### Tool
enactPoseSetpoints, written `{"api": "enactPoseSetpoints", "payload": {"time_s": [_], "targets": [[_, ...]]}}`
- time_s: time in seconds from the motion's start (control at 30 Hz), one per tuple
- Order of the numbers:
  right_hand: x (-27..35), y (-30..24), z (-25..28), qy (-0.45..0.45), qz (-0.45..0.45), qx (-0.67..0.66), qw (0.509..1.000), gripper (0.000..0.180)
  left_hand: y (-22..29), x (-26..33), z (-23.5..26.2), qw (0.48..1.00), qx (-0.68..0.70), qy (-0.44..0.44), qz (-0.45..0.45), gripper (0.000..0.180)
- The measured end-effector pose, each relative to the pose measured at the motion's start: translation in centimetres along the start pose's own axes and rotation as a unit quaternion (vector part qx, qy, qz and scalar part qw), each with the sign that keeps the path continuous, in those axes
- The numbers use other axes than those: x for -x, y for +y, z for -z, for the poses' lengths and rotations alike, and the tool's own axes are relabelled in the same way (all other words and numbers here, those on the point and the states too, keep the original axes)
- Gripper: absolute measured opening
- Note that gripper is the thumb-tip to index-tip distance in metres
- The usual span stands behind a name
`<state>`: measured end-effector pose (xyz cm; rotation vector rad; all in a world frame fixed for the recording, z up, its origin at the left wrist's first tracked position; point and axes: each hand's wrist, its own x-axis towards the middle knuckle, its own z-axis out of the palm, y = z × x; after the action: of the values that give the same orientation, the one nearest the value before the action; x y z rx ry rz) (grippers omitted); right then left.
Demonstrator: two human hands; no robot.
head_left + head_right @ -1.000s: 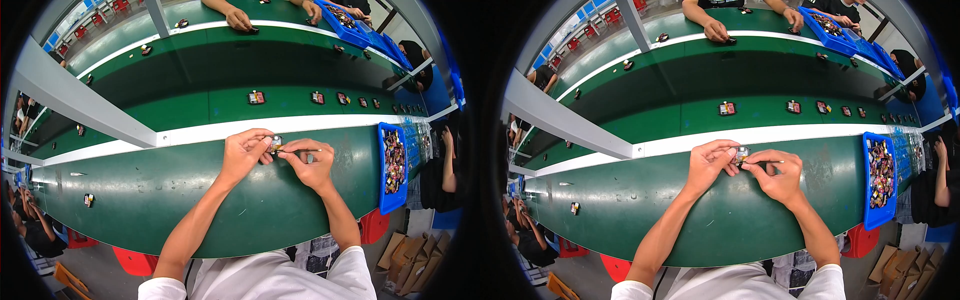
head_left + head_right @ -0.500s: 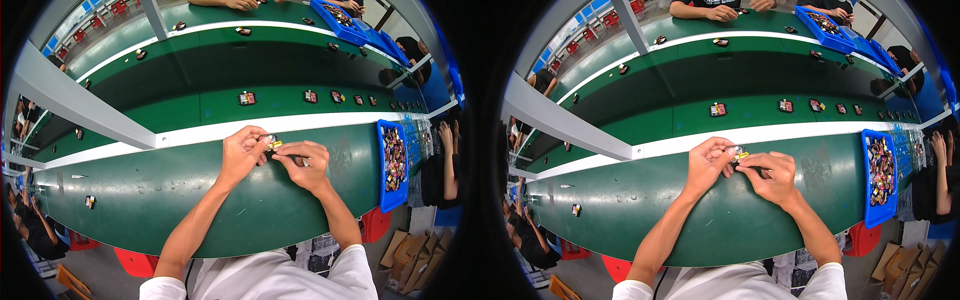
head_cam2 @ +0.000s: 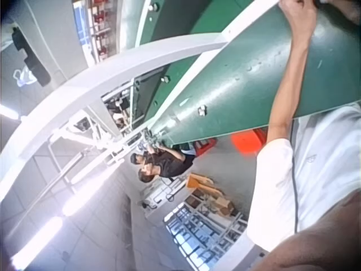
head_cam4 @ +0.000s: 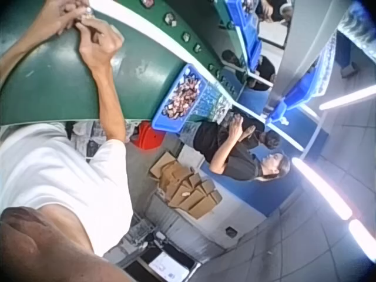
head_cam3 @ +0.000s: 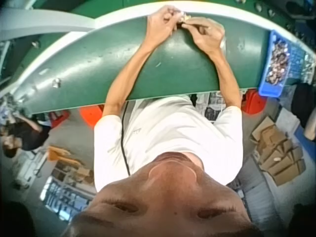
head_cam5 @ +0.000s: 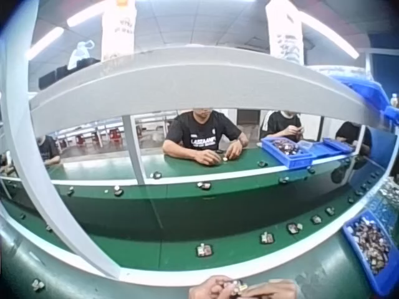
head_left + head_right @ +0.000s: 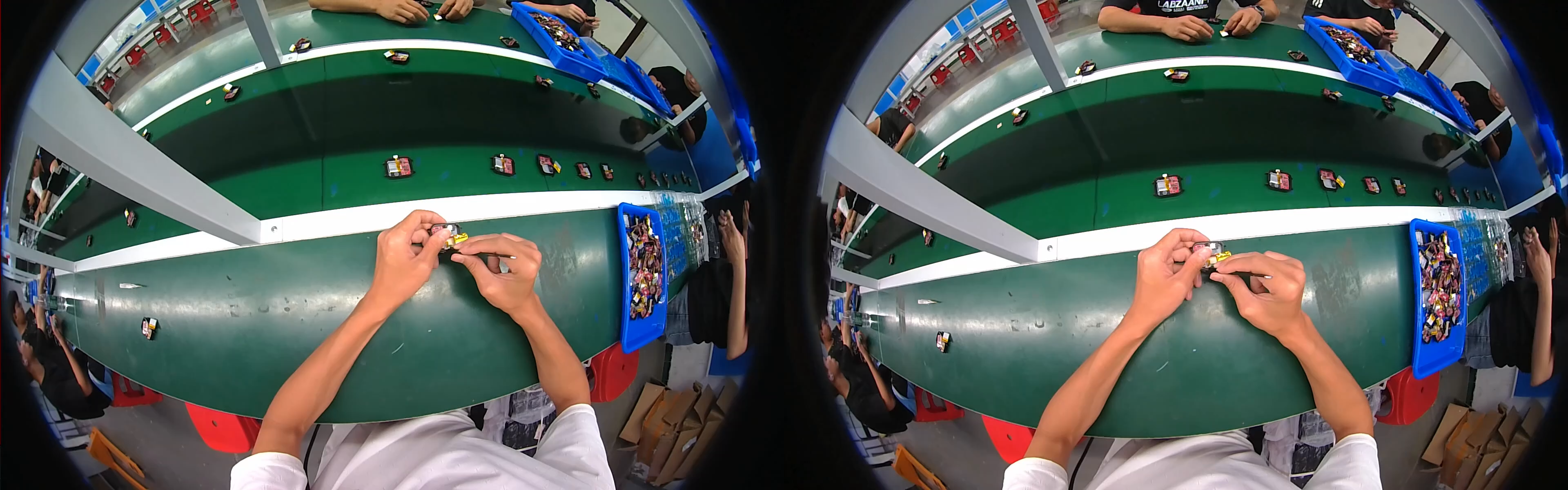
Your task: Use a small tool to assemble or manipulate components on a circuit board at a production line.
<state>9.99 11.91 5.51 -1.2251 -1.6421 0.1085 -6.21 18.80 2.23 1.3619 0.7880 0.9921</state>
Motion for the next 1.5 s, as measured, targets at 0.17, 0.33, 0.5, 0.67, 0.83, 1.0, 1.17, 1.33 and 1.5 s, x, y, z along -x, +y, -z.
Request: {"api": "enactPoseSetpoints", "payload": {"time_s": [0.17,0.33,0.5,0.67,0.83,1.0,1.17,1.33,1.5], "targets": [[0.0,0.2,0.1,0.008,-0.006,0.006,1.000,0.018,0.5,0.0,0.2,0.999,0.034,-0.026,0.022,0.018],[0.0,0.1,-0.1,0.020,-0.010,0.001,1.000,0.018,0.2,0.0,0.0,0.999,0.050,-0.013,-0.011,0.021],[0.1,0.2,-0.1,0.016,-0.001,0.003,1.000,0.017,0.4,0.0,0.2,0.999,0.027,-0.029,0.010,0.025],[0.0,0.0,-0.1,0.001,0.037,0.024,0.999,0.017,0.7,-0.2,-0.1,0.999,0.020,-0.024,0.027,0.024],[0.3,0.3,-0.1,-0.002,0.050,0.022,0.999,0.016,0.4,-0.3,0.0,0.997,0.045,-0.018,0.054,0.018],[0.3,0.5,0.3,0.003,0.068,0.020,0.997,0.016,0.9,-0.7,0.1,0.994,0.070,-0.024,0.080,0.013],[0.3,0.9,0.3,0.010,0.077,-0.013,0.997,0.016,1.9,-1.0,0.6,0.987,0.084,-0.047,0.128,0.014],[-0.1,0.5,1.0,0.011,0.010,-0.044,0.999,0.014,2.0,-1.3,0.8,0.985,0.097,-0.064,0.126,0.016],[0.0,0.7,1.0,0.015,-0.042,-0.067,0.997,0.014,1.9,-1.4,1.3,0.979,0.130,-0.110,0.110,0.021]]}}
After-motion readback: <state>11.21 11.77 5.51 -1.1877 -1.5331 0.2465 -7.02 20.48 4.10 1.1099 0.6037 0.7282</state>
